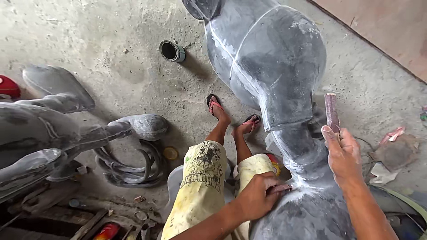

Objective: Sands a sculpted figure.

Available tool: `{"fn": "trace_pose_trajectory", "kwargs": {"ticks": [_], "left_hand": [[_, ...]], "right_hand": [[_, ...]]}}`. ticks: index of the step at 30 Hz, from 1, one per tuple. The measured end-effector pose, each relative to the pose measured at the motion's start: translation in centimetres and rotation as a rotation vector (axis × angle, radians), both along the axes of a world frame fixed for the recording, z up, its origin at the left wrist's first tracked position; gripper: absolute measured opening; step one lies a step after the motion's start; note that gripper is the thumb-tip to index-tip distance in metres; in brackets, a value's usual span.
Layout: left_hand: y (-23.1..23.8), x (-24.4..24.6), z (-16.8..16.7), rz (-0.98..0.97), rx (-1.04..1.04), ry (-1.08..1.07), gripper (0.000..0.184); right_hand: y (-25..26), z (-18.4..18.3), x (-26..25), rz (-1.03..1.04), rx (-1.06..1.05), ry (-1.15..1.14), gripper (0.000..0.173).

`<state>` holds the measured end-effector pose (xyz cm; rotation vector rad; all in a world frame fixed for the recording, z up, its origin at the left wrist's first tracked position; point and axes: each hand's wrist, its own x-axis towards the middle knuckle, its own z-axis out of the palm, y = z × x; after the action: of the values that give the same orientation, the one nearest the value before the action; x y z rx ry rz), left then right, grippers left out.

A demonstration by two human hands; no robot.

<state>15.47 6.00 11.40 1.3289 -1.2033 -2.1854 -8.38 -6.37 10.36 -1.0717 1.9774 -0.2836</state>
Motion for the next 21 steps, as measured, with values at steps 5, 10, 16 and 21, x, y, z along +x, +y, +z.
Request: {"fn": "trace_pose_trajectory", "kwargs": {"ticks": [5, 10, 16, 21], "left_hand": [[1.9, 5.1, 0.7, 0.268, 0.563, -0.056, 0.034], [1.1, 8.1, 1.5, 0.299, 0.547, -0.217, 0.074], [0.8, 8.0, 2.5, 0.373, 0.400, -0.229, 0.025], [1.8, 7.5, 3.0, 0.359, 0.250, -0.220, 0.021]], "right_hand": [[-0.2, 0.3, -0.4, -0.013, 0.021, 0.003, 0.040], [-0.7, 0.5, -0.2, 0.059, 0.048, 0.092, 0.047], [-1.5, 0.7, -0.4, 0.100, 0.066, 0.164, 0.053], [-2.4, 0.7, -0.5, 0.124, 0.040, 0.163, 0.052]]}}
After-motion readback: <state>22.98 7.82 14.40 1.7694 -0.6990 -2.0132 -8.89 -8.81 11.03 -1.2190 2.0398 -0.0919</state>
